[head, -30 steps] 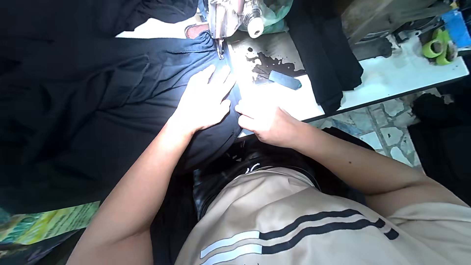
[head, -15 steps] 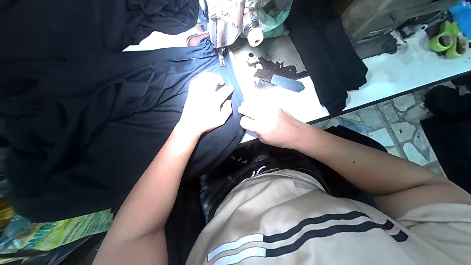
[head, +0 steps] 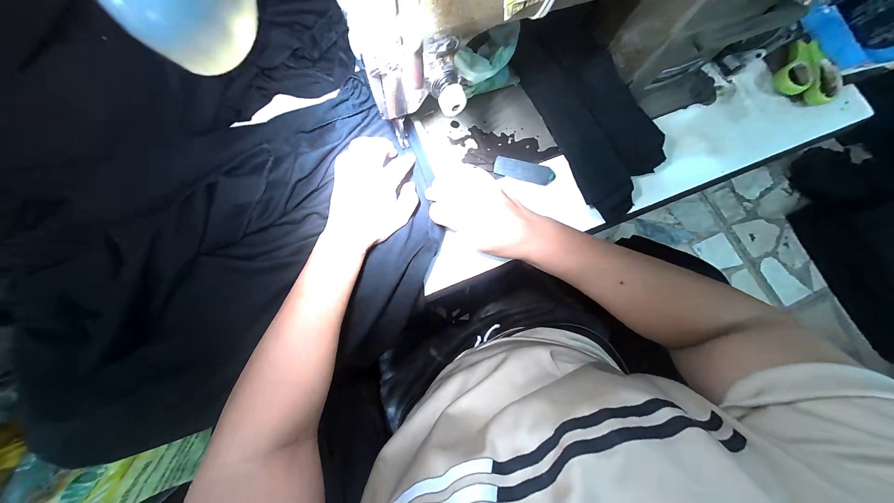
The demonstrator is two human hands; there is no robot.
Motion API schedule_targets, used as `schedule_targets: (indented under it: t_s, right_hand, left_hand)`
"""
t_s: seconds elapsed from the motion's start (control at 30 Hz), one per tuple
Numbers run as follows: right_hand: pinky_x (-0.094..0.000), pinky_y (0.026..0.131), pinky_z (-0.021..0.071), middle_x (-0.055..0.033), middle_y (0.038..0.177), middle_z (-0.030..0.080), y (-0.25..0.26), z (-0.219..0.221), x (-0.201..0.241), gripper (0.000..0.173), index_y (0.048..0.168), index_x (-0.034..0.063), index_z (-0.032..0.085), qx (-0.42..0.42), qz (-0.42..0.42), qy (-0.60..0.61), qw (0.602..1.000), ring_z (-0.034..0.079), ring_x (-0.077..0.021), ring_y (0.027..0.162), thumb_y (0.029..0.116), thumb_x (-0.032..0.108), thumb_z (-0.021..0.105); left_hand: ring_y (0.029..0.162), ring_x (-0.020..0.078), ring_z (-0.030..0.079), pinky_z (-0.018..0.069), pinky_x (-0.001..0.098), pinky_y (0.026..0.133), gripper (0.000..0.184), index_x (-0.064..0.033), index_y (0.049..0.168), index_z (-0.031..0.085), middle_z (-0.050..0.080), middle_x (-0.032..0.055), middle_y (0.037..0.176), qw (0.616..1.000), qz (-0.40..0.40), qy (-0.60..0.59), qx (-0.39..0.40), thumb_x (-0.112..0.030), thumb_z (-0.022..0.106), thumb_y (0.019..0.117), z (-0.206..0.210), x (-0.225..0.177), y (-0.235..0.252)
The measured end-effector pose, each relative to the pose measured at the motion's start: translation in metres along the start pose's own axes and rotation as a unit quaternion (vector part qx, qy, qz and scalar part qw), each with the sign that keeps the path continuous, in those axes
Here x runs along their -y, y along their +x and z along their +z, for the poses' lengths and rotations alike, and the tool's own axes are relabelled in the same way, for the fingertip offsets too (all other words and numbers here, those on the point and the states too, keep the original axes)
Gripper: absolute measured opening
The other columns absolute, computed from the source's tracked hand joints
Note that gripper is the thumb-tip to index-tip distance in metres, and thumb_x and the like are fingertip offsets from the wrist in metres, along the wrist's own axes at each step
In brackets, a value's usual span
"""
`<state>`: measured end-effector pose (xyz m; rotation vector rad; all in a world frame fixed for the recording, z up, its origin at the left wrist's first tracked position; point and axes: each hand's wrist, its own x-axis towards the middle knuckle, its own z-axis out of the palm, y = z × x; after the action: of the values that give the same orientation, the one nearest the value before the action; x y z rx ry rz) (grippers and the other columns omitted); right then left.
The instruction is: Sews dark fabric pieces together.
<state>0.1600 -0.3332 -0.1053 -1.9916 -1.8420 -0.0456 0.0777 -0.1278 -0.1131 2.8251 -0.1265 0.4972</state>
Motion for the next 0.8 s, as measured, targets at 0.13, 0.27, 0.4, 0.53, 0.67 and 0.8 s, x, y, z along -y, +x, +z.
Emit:
schedule_targets:
  t_s: [0.13, 0.27, 0.4, 0.53, 0.67, 0.8]
  right_hand:
    - [-0.0569, 0.093, 0.0489, -0.0231, 0.11, 0.07, 0.01, -0.009, -0.004, 0.014, 0.099, -0.0012, 0.071, 0.034, 0.026, 0.031, 0.999, 0.065, -0.0413, 0.113, 0.0892, 0.001, 0.06]
    - [-0.0532, 0.094, 0.0499, -0.0245, 0.105, 0.07, 0.031, -0.038, -0.023, 0.017, 0.103, -0.0059, 0.072, -0.056, 0.184, 0.014, 0.981, 0.066, -0.0408, 0.105, 0.0957, 0.003, 0.06]
    - [-0.0571, 0.097, 0.0497, -0.0267, 0.109, 0.072, 0.062, -0.059, -0.072, 0.029, 0.107, -0.006, 0.073, -0.215, 0.344, -0.085, 0.91, 0.067, -0.0437, 0.113, 0.0978, 0.017, 0.059]
    - [-0.0454, 0.116, 0.0379, -0.0266, 0.142, 0.058, 0.081, -0.072, -0.086, 0.04, 0.137, -0.0075, 0.058, -0.156, 0.431, 0.03, 0.888, 0.051, -0.034, 0.139, 0.1048, 0.015, 0.055]
    - [-0.0263, 0.111, 0.0415, -0.0207, 0.141, 0.058, 0.086, -0.055, -0.112, 0.04, 0.14, -0.0066, 0.053, -0.222, 0.389, 0.14, 0.883, 0.053, -0.0188, 0.133, 0.1036, 0.008, 0.053]
    - [-0.035, 0.122, 0.0301, -0.0289, 0.151, 0.048, 0.082, -0.076, -0.091, 0.048, 0.145, -0.0129, 0.045, -0.2, 0.444, 0.192, 0.852, 0.042, -0.0296, 0.147, 0.1028, 0.006, 0.058]
  left_hand:
    - [0.124, 0.0466, 0.055, 0.0413, 0.0615, 0.099, 0.045, -0.0053, 0.126, 0.071, 0.064, 0.025, 0.124, 1.0, -0.011, 0.01, -0.001, -0.03, 0.047, 0.0966, 0.002, 0.003, 0.004]
    - [0.122, 0.0468, 0.057, 0.0425, 0.0623, 0.098, 0.043, -0.0046, 0.124, 0.072, 0.065, 0.0251, 0.122, 1.0, -0.013, 0.009, -0.005, -0.027, 0.05, 0.0951, 0.001, 0.002, 0.005]
    - [0.118, 0.0454, 0.059, 0.0441, 0.0622, 0.097, 0.041, -0.0043, 0.121, 0.074, 0.066, 0.0236, 0.117, 1.0, -0.01, 0.01, -0.027, -0.024, 0.054, 0.0913, 0.002, 0.0, 0.004]
    - [0.118, 0.0433, 0.06, 0.0451, 0.0609, 0.099, 0.04, -0.0047, 0.12, 0.075, 0.066, 0.0227, 0.118, 0.999, -0.031, 0.016, -0.014, -0.023, 0.058, 0.0886, 0.003, -0.002, 0.003]
    - [0.119, 0.0433, 0.06, 0.0443, 0.0608, 0.101, 0.04, -0.0051, 0.121, 0.075, 0.067, 0.0232, 0.12, 0.999, -0.04, 0.011, -0.009, -0.024, 0.059, 0.0898, 0.003, -0.003, 0.002]
    - [0.115, 0.0455, 0.061, 0.0455, 0.0625, 0.097, 0.039, -0.0031, 0.121, 0.074, 0.067, 0.0248, 0.115, 1.0, -0.023, 0.006, -0.015, -0.021, 0.059, 0.0895, 0.003, -0.001, 0.001]
